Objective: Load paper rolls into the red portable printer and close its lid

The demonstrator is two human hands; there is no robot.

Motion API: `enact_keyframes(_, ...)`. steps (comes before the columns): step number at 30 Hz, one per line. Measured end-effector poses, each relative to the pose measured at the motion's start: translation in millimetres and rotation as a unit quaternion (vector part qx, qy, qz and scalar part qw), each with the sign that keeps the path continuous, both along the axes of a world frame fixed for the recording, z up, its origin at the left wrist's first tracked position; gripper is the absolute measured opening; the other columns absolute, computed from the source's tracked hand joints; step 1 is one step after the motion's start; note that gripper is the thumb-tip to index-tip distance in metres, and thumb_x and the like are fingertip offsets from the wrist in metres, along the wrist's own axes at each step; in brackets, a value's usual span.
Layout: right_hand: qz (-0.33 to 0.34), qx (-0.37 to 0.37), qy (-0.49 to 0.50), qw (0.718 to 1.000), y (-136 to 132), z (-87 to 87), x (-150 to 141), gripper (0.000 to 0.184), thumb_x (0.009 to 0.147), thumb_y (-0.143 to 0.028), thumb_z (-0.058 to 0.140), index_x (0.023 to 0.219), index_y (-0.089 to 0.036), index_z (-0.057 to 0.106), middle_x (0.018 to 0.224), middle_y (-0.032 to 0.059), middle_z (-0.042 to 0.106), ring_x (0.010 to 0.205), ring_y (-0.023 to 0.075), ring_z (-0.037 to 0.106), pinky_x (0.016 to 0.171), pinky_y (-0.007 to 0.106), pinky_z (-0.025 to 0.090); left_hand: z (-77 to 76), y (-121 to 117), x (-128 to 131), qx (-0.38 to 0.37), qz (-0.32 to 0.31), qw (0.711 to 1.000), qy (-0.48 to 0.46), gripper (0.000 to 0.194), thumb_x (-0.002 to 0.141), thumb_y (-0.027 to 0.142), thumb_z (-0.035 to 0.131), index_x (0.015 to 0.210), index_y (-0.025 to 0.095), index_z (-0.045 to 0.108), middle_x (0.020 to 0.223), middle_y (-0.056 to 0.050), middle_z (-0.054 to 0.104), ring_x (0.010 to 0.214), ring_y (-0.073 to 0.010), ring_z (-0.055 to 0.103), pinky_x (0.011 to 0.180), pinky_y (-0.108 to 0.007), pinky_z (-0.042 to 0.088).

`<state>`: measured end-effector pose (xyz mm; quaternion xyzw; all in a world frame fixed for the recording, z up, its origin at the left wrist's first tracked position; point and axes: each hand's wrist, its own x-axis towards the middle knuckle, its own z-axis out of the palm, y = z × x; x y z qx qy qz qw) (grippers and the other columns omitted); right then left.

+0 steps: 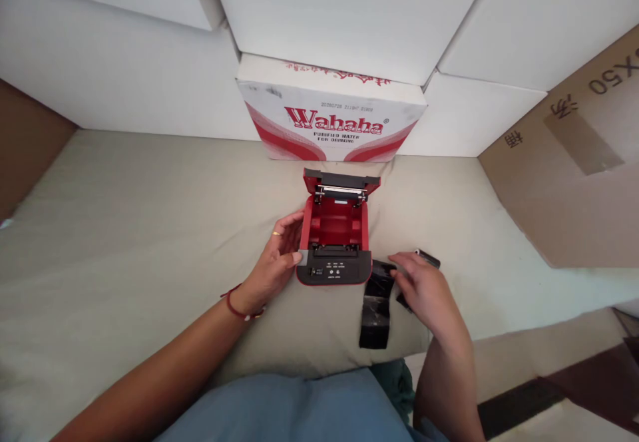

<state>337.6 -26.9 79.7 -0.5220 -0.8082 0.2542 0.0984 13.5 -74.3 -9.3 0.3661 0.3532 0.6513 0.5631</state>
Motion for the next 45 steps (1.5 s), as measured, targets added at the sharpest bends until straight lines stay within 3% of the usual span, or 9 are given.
enact_keyframes(5,0.065,-0.074,-0.099,0.99,-1,9.7,-15,0.032,0.104,-0.027,0.057,0.128,-0.022,0.078,0.12,0.0131,0.082,0.11,0.0294,0.08,0.097,0.045,0.064,4.4,-1,0,-0.007,-0.003,1.0,-0.001,0.076,0.085,0.049,0.091,0.15,0.034,0.056,0.179,-0.008,0.042,0.17,-0.0342,0.036,0.142,-0.058,0.029)
enact_keyframes(11,0.206,-0.092,0.017,0.974,-13,98.1,16,0.028,0.108,-0.036,0.067,0.134,-0.032,0.076,0.125,0.0079,0.081,0.1,0.0218,0.081,0.084,0.032,0.067,7.1,-1,1,-0.012,-0.013,1.0,-0.01,0.076,0.085,0.048,0.091,0.149,0.033,0.055,0.182,-0.008,0.038,0.173,-0.035,0.03,0.145,-0.059,0.022)
enact_keyframes(14,0.189,-0.028,0.054,0.98,-12,124.8,-1,0.028,0.107,-0.032,0.07,0.134,-0.036,0.076,0.123,0.0043,0.08,0.079,0.015,0.075,0.07,0.027,0.063,5.2,0,1,-0.007,-0.01,1.0,-0.013,0.076,0.085,0.048,0.091,0.15,0.033,0.055,0.183,-0.008,0.037,0.174,-0.0349,0.028,0.145,-0.059,0.021)
enact_keyframes(17,0.126,0.05,0.079,0.988,-2,111.3,-47,0.025,0.108,-0.031,0.069,0.132,-0.03,0.075,0.119,0.0055,0.08,0.061,0.012,0.062,0.06,0.028,0.058,5.6,1,2,-0.005,-0.01,1.0,-0.015,0.077,0.084,0.05,0.092,0.149,0.032,0.055,0.182,-0.009,0.037,0.173,-0.0359,0.03,0.145,-0.06,0.021)
enact_keyframes(23,0.084,0.144,-0.05,0.985,23,57.0,-120,0.034,0.107,-0.027,0.058,0.135,-0.025,0.075,0.14,0.0111,0.077,0.109,0.0302,0.079,0.087,0.044,0.065,10.8,0,1,-0.002,-0.016,1.0,-0.009,0.076,0.085,0.048,0.091,0.149,0.03,0.054,0.181,-0.011,0.039,0.172,-0.0358,0.033,0.144,-0.06,0.022)
enact_keyframes(29,0.083,0.151,-0.182,0.968,38,52.0,-141,0.039,0.103,-0.024,0.058,0.138,-0.028,0.076,0.136,0.0105,0.079,0.088,0.0275,0.079,0.066,0.038,0.059,5.8,2,0,0.004,-0.018,1.0,-0.002,0.075,0.086,0.045,0.09,0.149,0.031,0.053,0.181,-0.011,0.038,0.171,-0.035,0.034,0.143,-0.061,0.023)
enact_keyframes(34,0.065,0.123,-0.222,0.965,48,51.1,-156,0.041,0.103,-0.021,0.059,0.14,-0.029,0.076,0.13,0.0129,0.081,0.091,0.0302,0.08,0.073,0.04,0.061,2.0,3,0,0.01,-0.019,1.0,-0.002,0.074,0.086,0.042,0.089,0.149,0.031,0.053,0.179,-0.012,0.041,0.169,-0.0349,0.038,0.141,-0.06,0.031)
enact_keyframes(40,0.112,0.086,-0.049,0.989,39,57.8,-141,0.032,0.107,-0.023,0.06,0.133,-0.021,0.079,0.134,0.013,0.082,0.118,0.0327,0.08,0.102,0.049,0.064,7.5,1,0,0.012,-0.02,1.0,0.01,0.073,0.088,0.045,0.088,0.15,0.03,0.052,0.18,-0.012,0.039,0.169,-0.0343,0.038,0.141,-0.059,0.03)
enact_keyframes(45,0.182,0.137,0.126,0.966,-6,63.5,-101,0.025,0.112,-0.027,0.061,0.128,-0.028,0.08,0.133,0.0083,0.084,0.124,0.0256,0.079,0.108,0.045,0.064,11.6,-2,1,0.004,-0.016,1.0,0.016,0.07,0.09,0.045,0.086,0.149,0.03,0.052,0.179,-0.012,0.04,0.17,-0.0326,0.036,0.142,-0.056,0.028)
